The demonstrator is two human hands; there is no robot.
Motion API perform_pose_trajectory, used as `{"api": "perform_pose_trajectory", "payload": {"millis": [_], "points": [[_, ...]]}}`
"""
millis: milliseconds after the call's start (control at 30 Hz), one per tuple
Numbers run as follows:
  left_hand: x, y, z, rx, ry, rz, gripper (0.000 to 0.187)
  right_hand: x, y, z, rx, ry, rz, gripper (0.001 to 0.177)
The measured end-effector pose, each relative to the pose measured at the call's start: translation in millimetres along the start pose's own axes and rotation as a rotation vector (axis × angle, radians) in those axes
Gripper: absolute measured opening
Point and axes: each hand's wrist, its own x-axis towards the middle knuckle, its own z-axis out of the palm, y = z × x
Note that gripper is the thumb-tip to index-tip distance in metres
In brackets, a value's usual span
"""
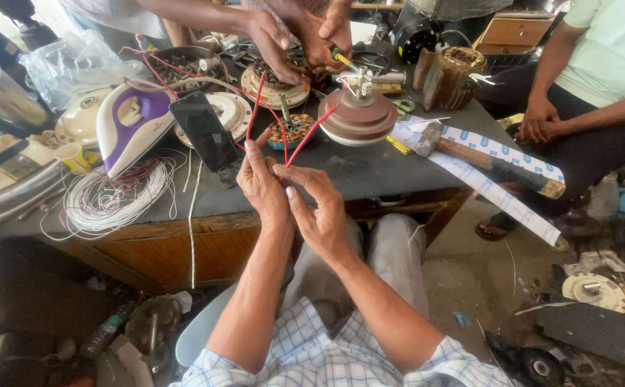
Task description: The person uses a screwdriver to adjust and tighten wires on a small motor component. They rotate the component to access different sides and continue securing the connections.
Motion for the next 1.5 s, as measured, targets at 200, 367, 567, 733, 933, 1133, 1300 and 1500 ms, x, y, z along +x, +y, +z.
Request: {"api": "perform_pose_trajectory", "payload": {"millis": [200, 367, 567, 733, 933, 1133, 1300, 1500], "points": [[7.2, 25.9, 3.4, -0.123, 0.030, -0.086, 0.051, -23.6, -1.8, -10.9, 0.005, 0.060, -0.060, 0.029], [7.5, 29.8, 2.9, -0.141, 0.053, -0.112, 0.051, -56.0, 29.2, -19.6, 0.031, 0.009, 0.233, 0.025], [7.7, 25.4, 1.7, -0.163, 0.037, -0.117, 0.052, -100.4, 60.5, -36.7, -0.012, -0.111, 0.380, 0.023], [10.5, 26.1, -0.1, -0.196, 0.021, -0.108, 0.051, -125.0, 74.9, -48.9, 0.000, -0.139, 0.490, 0.025], [8.3, 33.8, 2.6, -0.197, 0.029, -0.100, 0.049, -135.2, 100.0, -60.4, -0.042, -0.144, 0.581, 0.025], [15.2, 36.5, 11.4, -0.211, 0.033, -0.115, 0.050, -142.8, 112.6, -62.2, -0.203, -0.235, 0.497, 0.022], [29.7, 47.0, 20.3, -0.203, 0.009, -0.113, 0.053, -137.2, 117.4, -60.8, -0.187, -0.191, 0.482, 0.019], [85.9, 78.8, 18.9, -0.193, -0.144, -0.112, 0.056, -139.2, 121.2, -63.0, -0.177, -0.175, 0.517, 0.018]]}}
